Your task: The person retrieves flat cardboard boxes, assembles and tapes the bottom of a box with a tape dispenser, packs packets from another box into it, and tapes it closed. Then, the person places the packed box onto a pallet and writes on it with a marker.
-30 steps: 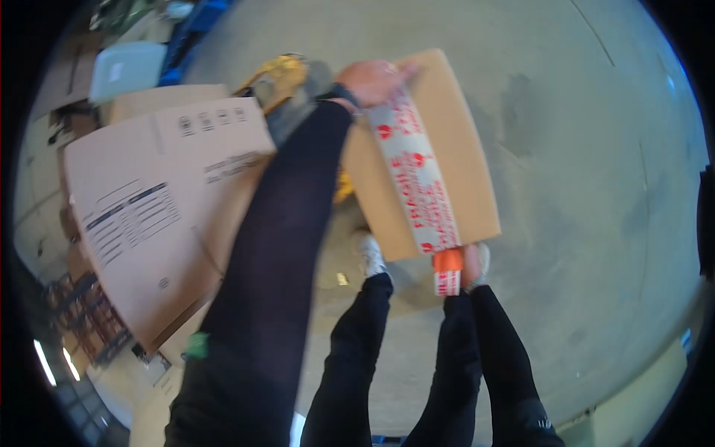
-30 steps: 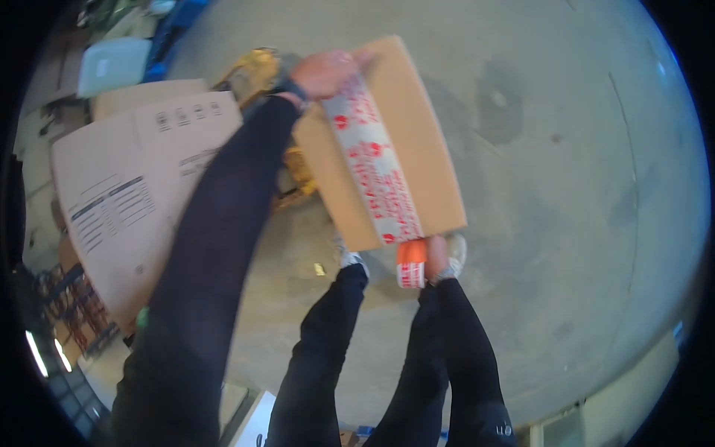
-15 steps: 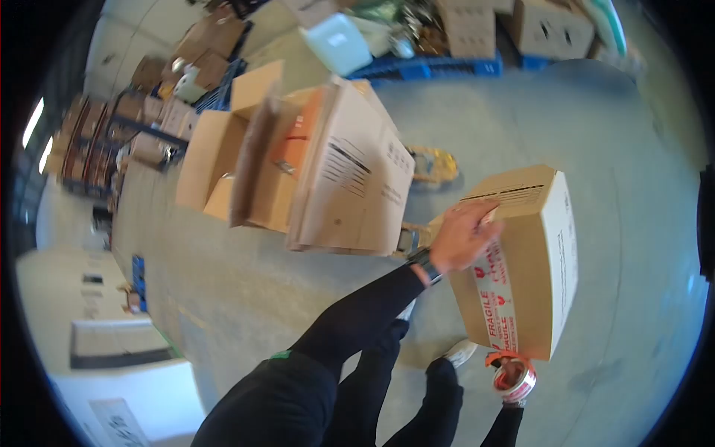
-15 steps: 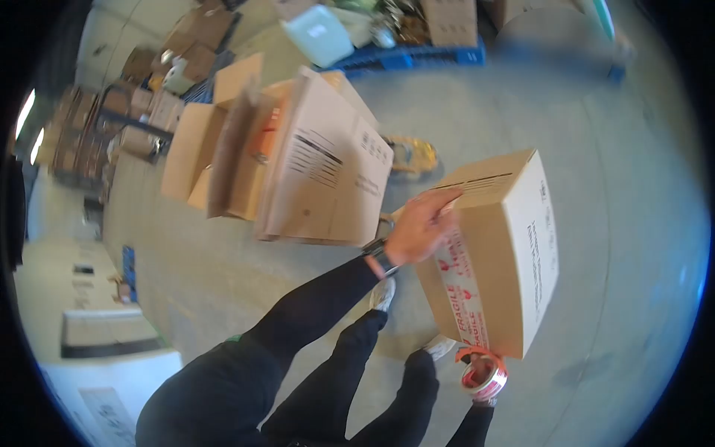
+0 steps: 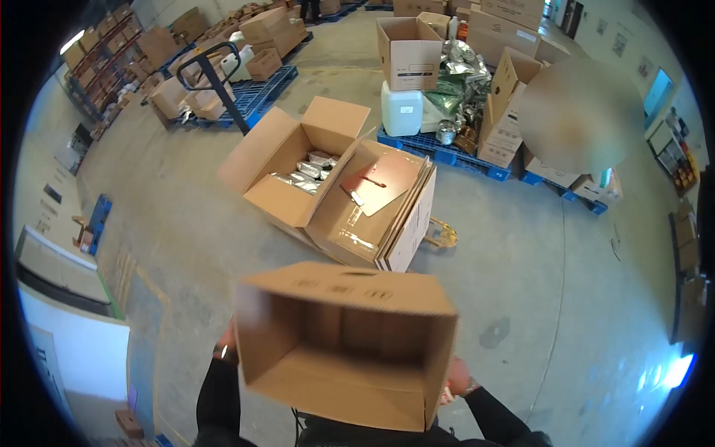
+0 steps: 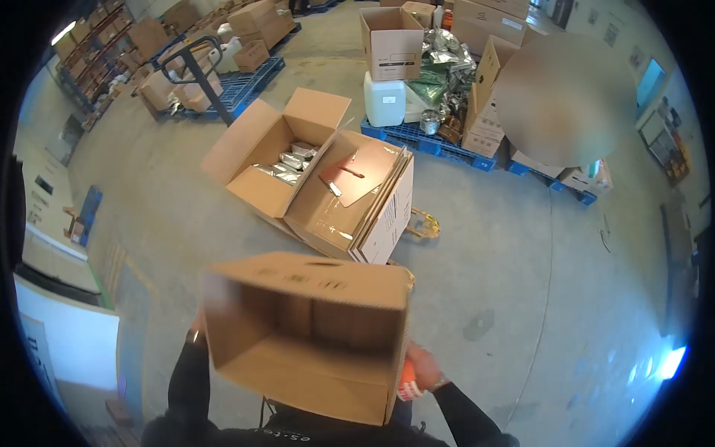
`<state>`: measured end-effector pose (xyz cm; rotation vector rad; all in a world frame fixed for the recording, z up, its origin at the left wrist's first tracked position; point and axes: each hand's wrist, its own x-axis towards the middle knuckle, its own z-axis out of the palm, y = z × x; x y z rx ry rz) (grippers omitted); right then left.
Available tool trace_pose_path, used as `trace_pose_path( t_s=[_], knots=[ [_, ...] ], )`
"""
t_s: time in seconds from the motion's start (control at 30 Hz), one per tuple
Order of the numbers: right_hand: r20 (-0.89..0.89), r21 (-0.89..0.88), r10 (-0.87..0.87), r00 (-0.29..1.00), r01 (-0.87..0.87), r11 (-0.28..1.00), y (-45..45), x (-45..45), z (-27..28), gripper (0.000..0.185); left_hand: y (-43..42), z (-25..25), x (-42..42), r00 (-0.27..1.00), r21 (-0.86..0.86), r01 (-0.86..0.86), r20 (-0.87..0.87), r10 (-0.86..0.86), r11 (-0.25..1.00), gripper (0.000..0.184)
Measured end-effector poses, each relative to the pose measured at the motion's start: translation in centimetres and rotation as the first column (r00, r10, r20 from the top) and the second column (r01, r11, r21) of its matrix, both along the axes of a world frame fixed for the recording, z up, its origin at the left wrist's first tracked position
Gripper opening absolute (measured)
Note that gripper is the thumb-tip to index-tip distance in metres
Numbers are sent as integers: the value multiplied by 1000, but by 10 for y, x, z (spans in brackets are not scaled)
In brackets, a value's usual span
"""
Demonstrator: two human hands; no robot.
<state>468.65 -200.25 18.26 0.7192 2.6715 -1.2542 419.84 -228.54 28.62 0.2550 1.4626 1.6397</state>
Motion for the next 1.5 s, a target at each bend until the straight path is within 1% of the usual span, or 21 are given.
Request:
trace_pose_path(
  t_s=[0.07, 0.13, 0.2, 0.23, 0.27, 0.33, 0.37, 0.43, 0.47, 0.53, 0.6, 0.67, 0.73, 0.87, 0.93, 1.07, 1.17, 1.23, 1.3, 1.4, 1.5],
  knots=[
    [-10, -23, 50, 999, -50, 998, -21, -60, 8, 51, -77, 10, -13, 999, -18, -48, 14, 49, 999, 78],
    [-41, -307, 23, 999, -34, 951, -41, -116, 16, 53, -134, 21, -31, 996, -23, -83, 43, 84, 996, 80],
    [95, -599, -25, 995, 77, 797, -42, -174, 41, 53, -154, 34, -43, 981, -36, -127, 143, 131, 991, 73],
    [123, -596, 8, 992, 67, 800, -28, -197, 52, 51, -157, 35, -55, 958, -22, -198, 207, 198, 980, 67],
    [149, -594, 38, 988, 59, 802, -14, -219, 65, 50, -159, 30, -71, 958, -26, -184, 218, 185, 983, 67],
    [36, -560, 92, 995, -57, 826, 32, -251, 101, 47, -156, 10, -96, 995, -53, 86, 54, -83, 995, 57],
    [76, -741, 8, 997, 51, 669, 54, -260, 117, 50, -128, 17, -97, 976, -49, 104, 195, -93, 993, 57],
    [126, -888, -31, 992, 127, 442, 91, -279, 165, 58, -102, 2, -88, 971, -30, 98, 220, -89, 995, 53],
    [120, -905, 5, 993, 107, 412, 100, -287, 197, 61, -92, -4, -80, 969, -23, 87, 232, -79, 996, 50],
    [87, -835, 53, 995, 44, 548, 112, -297, 217, 70, -64, -11, -56, 956, 0, 74, 286, -71, 997, 43],
    [2, -776, -244, 970, 155, 612, 115, -291, 212, 76, -41, -18, -34, 946, -2, 149, 292, -142, 989, 37],
    [-134, -548, -249, 959, 138, 825, 120, -297, 217, 91, -20, -33, -20, 904, -109, 366, 278, -325, 924, 36],
    [-56, -511, -381, 923, 301, 805, 132, -306, 252, 104, 23, -16, -9, 898, -28, 285, 358, -257, 958, 38],
    [-28, -594, -361, 932, 275, 756, 186, -333, 264, 104, 85, -8, -28, 803, 100, 180, 560, -204, 979, 42],
    [-150, -244, -171, 974, 131, 961, 220, -356, 246, 99, 103, -14, -45, 792, 84, 172, 580, -189, 981, 42],
    [-5, -461, -208, 978, 182, 868, 273, -397, 218, 104, 131, -16, -65, 746, 96, 51, 658, -102, 994, 34],
    [-30, -229, 0, 1000, -7, 973, 298, -422, 200, 103, 144, -20, -61, 806, 72, 0, 591, -43, 997, 33],
    [-9, -207, 9, 1000, -11, 978, 315, -418, 183, 103, 150, -34, -53, 845, 55, -22, 535, -11, 998, 32],
    [9, -184, 28, 1000, -26, 983, 330, -413, 164, 102, 160, -65, -47, 911, 4, 135, 392, -126, 991, 33],
    [80, -421, -131, 988, 153, 894, 349, -395, 117, 68, 191, -80, -29, 955, -63, 86, 288, -65, 994, 28],
    [78, -476, -246, 966, 253, 842, 371, -385, 69, 63, 210, -100, -26, 918, -6, 42, 394, -36, 999, 31]
  ],
)
